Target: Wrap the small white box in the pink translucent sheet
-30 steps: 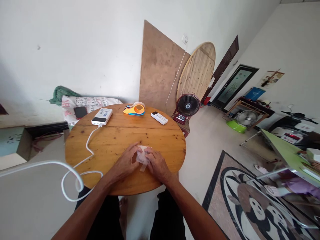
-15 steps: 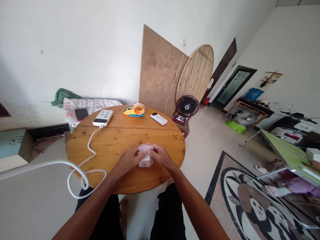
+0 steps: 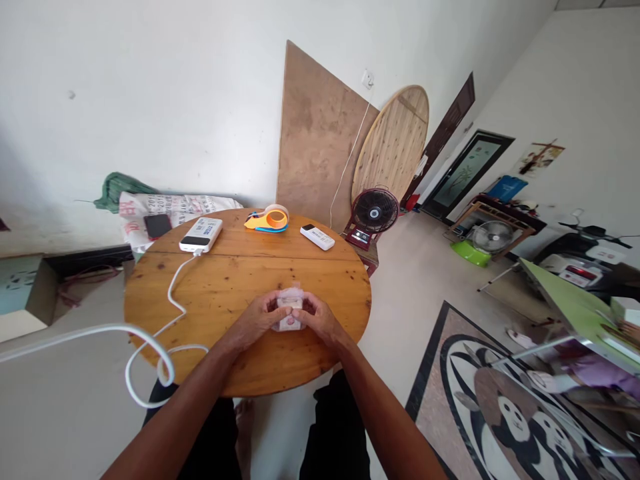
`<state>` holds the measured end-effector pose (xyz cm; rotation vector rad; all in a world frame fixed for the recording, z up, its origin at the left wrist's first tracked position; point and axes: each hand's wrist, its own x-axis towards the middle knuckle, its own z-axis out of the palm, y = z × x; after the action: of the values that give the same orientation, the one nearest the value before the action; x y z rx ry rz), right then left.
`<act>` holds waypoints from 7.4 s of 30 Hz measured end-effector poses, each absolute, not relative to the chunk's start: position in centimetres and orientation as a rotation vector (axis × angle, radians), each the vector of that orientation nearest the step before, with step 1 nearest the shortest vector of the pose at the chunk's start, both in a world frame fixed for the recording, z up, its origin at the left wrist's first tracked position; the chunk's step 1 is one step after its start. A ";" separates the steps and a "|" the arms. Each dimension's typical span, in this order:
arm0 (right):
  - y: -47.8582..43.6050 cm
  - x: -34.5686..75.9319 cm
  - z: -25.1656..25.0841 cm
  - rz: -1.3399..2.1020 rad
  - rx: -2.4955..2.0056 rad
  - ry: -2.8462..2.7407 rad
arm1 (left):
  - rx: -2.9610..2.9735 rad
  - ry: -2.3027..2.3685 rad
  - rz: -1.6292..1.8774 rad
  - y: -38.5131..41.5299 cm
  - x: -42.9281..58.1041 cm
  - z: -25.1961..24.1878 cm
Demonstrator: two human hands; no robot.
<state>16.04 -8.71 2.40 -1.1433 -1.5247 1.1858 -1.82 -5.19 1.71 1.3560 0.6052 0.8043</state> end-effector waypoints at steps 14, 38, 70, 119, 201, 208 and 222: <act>-9.1 16.3 2.6 1.375 -1.063 -1.481 | 1.351 0.652 0.812 -5.5 -2.1 1.4; -10.2 14.5 0.5 0.445 -1.294 -1.657 | 1.619 0.906 1.009 -5.6 -0.8 1.7; -10.7 13.6 0.3 0.096 -1.501 -1.876 | 1.607 0.844 0.963 -4.3 -1.1 0.4; -11.5 14.4 -0.1 0.039 -1.439 -1.660 | 1.670 0.996 1.104 -4.6 -0.8 -0.3; -7.3 15.2 2.1 0.253 -1.382 -1.852 | 1.755 1.068 1.140 -5.7 -0.5 -0.2; -7.5 14.9 1.9 0.200 -1.367 -1.810 | 1.716 1.032 1.124 -5.7 -0.5 -0.1; -8.9 14.9 2.4 -0.063 -1.403 -2.045 | 1.766 1.048 1.160 -5.6 -0.6 -0.7</act>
<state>14.85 -8.90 2.43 -1.4031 -2.0447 -0.0626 -0.60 -5.57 -0.66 1.7663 1.0477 1.1599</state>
